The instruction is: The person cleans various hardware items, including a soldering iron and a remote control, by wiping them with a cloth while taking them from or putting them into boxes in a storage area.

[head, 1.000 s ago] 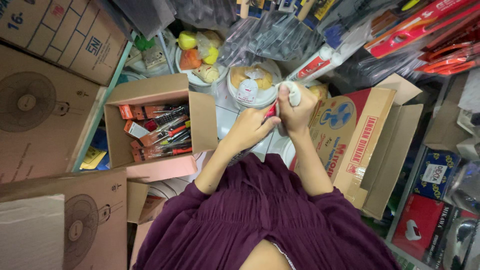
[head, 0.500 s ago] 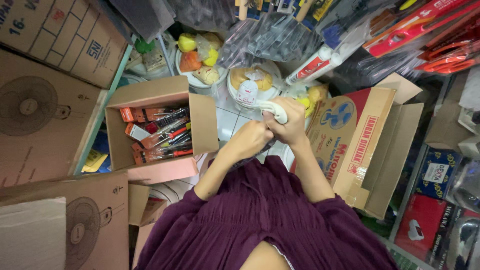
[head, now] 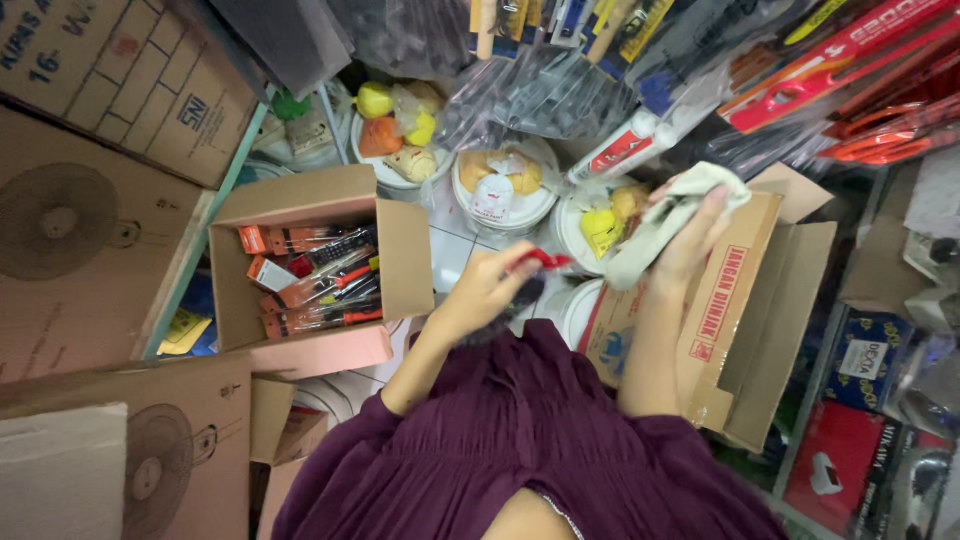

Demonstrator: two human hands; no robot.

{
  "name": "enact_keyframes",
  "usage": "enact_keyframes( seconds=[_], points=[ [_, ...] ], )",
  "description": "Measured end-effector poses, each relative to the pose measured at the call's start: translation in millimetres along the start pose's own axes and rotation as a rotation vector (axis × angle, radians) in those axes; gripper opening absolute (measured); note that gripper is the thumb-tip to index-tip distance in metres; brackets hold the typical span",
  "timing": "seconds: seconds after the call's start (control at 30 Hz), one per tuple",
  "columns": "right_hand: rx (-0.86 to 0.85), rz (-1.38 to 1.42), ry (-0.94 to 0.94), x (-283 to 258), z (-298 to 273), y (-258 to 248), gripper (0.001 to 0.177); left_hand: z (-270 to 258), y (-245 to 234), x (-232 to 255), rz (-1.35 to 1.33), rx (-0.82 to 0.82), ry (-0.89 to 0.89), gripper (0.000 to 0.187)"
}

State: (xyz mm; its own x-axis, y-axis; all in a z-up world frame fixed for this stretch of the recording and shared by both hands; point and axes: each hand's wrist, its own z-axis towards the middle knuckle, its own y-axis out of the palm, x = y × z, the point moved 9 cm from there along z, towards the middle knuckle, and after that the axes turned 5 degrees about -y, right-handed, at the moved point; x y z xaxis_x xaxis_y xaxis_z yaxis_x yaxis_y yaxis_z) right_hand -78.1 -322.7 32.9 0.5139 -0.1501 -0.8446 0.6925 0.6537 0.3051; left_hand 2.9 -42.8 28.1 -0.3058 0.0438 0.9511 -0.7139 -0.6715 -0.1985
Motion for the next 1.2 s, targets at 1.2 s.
enact_keyframes(
  seconds=[1.2],
  points=[
    [-0.409, -0.022, -0.559, -93, 241, 107, 0.064, 367, -59, 171, -0.497, 0.17, 0.348, 0.018]
  ],
)
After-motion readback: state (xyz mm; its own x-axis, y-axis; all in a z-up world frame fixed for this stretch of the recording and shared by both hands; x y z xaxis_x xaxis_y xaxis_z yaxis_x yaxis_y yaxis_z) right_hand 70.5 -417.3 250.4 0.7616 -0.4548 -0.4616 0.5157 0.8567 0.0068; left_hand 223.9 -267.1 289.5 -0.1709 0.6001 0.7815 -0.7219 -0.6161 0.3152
